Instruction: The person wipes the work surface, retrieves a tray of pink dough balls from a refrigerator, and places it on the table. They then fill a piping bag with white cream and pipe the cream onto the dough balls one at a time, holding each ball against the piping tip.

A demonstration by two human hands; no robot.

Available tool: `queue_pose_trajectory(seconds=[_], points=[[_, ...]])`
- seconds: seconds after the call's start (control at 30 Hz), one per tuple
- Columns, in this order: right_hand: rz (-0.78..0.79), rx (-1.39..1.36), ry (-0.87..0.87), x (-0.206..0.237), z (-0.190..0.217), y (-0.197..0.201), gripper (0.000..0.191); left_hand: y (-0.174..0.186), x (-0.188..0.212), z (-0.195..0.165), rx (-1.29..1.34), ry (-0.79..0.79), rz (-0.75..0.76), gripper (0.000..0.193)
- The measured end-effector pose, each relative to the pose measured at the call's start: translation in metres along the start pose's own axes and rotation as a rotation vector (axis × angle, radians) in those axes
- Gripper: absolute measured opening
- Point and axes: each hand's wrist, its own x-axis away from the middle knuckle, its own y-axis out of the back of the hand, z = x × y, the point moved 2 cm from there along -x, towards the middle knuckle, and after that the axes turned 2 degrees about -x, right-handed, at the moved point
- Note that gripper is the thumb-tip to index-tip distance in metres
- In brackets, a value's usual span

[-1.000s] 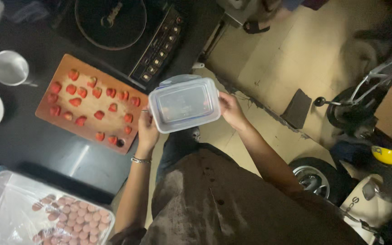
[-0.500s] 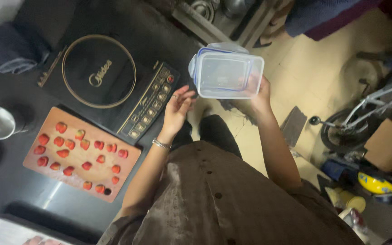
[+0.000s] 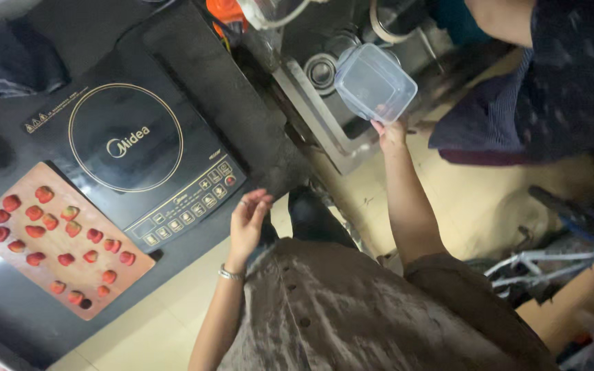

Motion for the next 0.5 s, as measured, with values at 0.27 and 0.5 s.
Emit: queue_pose_trajectory(seconds=[0.27,0.5], points=[[0.023,0.081,-0.201,-0.066,-0.052,-0.061,0.033,-0.029,0.025,-0.008,-0.280,0.057,-0.198,0.027],[-0.003,0.166,-0.266,-0.094,-0.103,-0.074,0.031,-0.024,0.050,0.009,-0.302,0.090,-0.389,0.027]])
